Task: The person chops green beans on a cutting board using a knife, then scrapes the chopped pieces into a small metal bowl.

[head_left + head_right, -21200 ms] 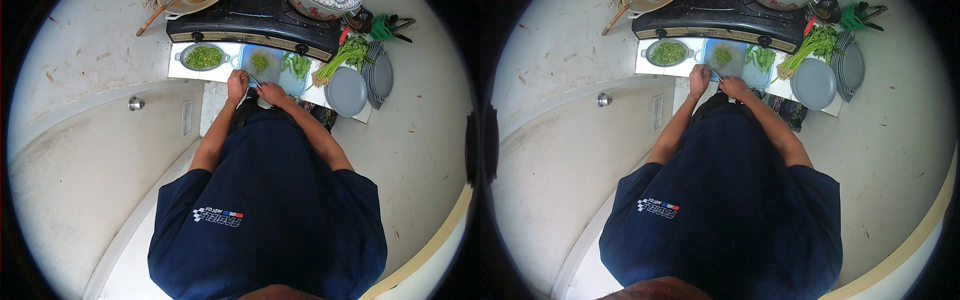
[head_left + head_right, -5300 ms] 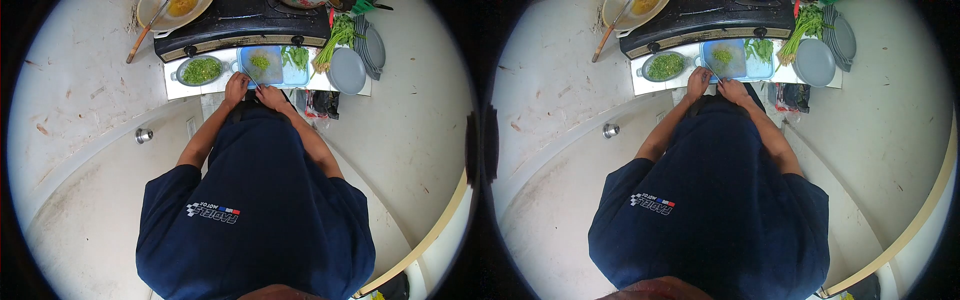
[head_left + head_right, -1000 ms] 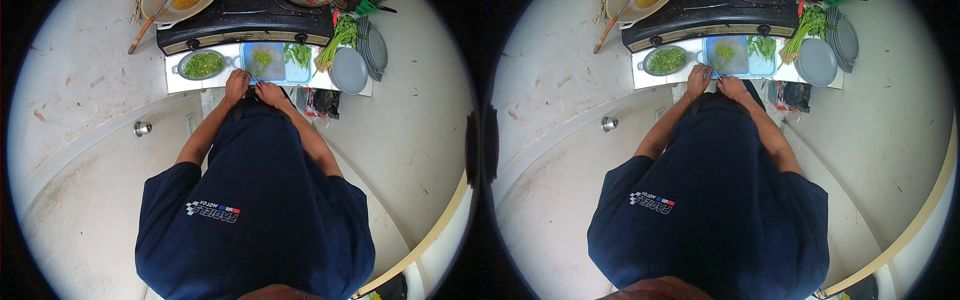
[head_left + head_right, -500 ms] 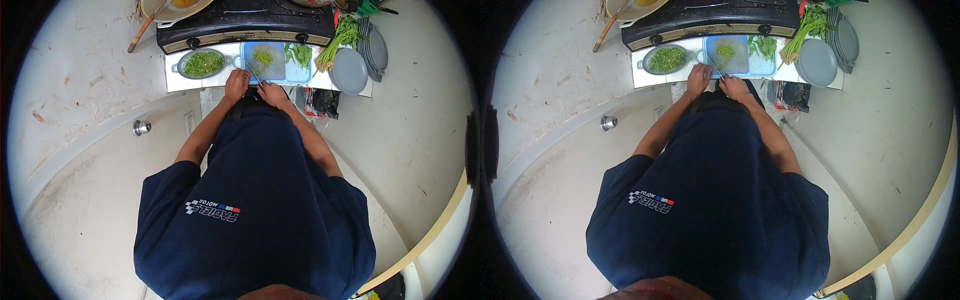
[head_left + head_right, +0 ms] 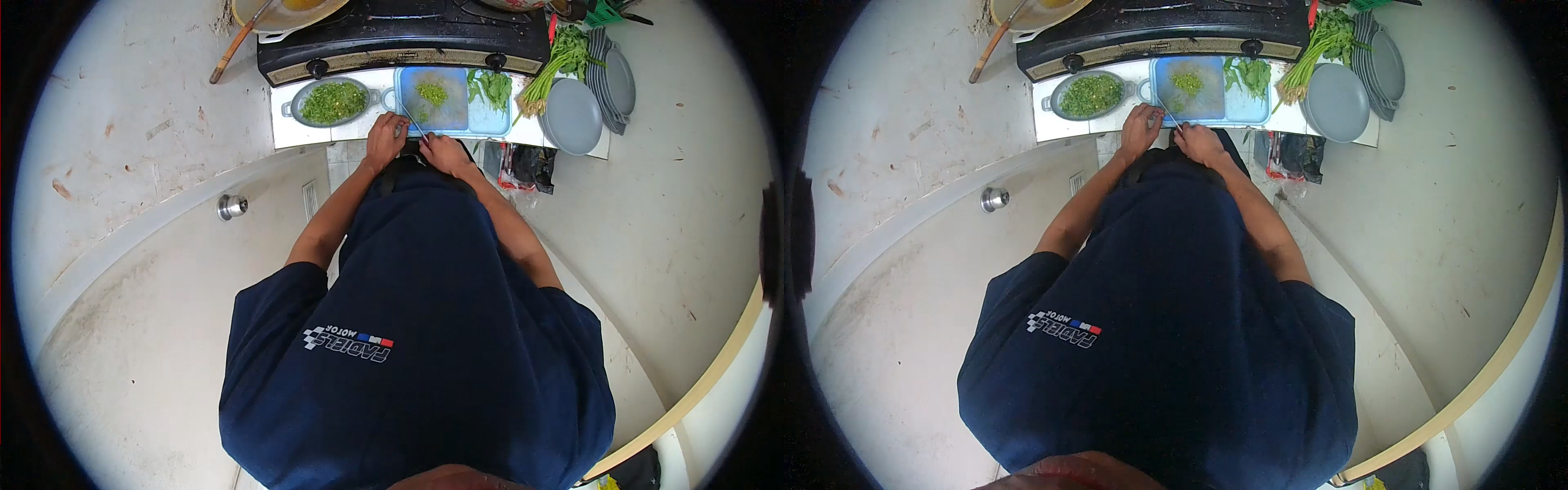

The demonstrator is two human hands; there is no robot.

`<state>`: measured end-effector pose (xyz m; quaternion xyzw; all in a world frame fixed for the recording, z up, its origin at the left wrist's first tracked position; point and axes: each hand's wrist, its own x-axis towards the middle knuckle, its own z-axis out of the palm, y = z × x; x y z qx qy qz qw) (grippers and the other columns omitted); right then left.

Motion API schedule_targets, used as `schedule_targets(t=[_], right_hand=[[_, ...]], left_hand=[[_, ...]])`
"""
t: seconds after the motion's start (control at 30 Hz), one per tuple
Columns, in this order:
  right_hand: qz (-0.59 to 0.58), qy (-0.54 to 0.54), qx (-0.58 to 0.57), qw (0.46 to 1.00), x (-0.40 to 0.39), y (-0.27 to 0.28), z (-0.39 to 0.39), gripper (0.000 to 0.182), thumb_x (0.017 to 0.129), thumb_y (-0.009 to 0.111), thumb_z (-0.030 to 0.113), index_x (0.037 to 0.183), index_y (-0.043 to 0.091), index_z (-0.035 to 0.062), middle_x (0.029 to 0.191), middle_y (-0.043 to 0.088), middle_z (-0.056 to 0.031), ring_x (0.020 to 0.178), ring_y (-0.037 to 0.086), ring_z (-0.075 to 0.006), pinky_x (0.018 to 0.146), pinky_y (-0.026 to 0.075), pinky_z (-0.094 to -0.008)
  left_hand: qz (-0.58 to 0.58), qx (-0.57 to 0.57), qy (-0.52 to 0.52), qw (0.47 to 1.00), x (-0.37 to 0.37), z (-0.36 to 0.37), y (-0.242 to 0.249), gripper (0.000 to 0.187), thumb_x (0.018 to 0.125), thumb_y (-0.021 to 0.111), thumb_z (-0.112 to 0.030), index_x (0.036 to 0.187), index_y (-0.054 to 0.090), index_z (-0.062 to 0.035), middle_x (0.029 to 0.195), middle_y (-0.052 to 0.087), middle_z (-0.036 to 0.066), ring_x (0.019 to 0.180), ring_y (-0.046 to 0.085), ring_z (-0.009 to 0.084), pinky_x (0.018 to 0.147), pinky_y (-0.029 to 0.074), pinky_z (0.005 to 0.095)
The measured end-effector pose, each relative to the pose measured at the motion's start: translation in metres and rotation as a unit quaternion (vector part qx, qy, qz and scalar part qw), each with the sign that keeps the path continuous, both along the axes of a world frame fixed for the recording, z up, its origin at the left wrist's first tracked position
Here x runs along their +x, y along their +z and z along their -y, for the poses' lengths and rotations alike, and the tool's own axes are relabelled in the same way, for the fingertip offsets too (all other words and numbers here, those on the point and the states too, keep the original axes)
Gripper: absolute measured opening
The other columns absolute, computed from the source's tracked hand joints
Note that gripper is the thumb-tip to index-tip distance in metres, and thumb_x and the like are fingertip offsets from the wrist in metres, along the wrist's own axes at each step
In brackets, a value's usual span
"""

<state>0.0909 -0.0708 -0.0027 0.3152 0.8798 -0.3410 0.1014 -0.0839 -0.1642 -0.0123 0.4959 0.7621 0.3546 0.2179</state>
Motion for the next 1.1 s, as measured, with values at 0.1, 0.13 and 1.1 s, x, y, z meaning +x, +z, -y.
schedule_targets(t=[0.1, 0.13, 1.1], right_hand=[[-0.010, 0.000, 0.004, 1.000, 0.000, -0.001, 0.001, 0.043, 0.101, 0.052, 0.036, 0.100, 0.061, -0.0050, 0.079, 0.068, -0.0308, 0.078, 0.068, -0.0489, 0.076, 0.055, -0.0559], [-0.009, 0.001, 0.007, 1.000, 0.000, 0.000, 0.001, 0.042, 0.101, 0.052, 0.036, 0.100, 0.061, -0.0051, 0.079, 0.068, -0.0306, 0.079, 0.068, -0.0487, 0.077, 0.056, -0.0555], [0.030, -0.005, 0.018, 0.999, -0.005, 0.014, 0.006, 0.043, 0.100, 0.051, 0.036, 0.103, 0.063, -0.0049, 0.086, 0.070, -0.0284, 0.084, 0.070, -0.0461, 0.080, 0.056, -0.0548]], left_hand=[[0.001, 0.025, 0.003, 1.000, -0.001, 0.000, -0.004, 0.011, 0.086, 0.068, -0.009, 0.096, 0.072, -0.0045, 0.093, 0.067, 0.010, 0.094, 0.064, 0.0316, 0.085, 0.052, 0.0420], [-0.002, 0.022, 0.001, 1.000, 0.000, 0.000, -0.005, 0.012, 0.086, 0.068, -0.009, 0.096, 0.072, -0.0045, 0.093, 0.067, 0.010, 0.094, 0.064, 0.0316, 0.085, 0.052, 0.0420], [-0.012, 0.018, -0.010, 1.000, 0.000, -0.003, -0.003, 0.013, 0.083, 0.068, -0.010, 0.094, 0.070, -0.0029, 0.091, 0.066, 0.011, 0.090, 0.065, 0.0321, 0.081, 0.053, 0.0419]])
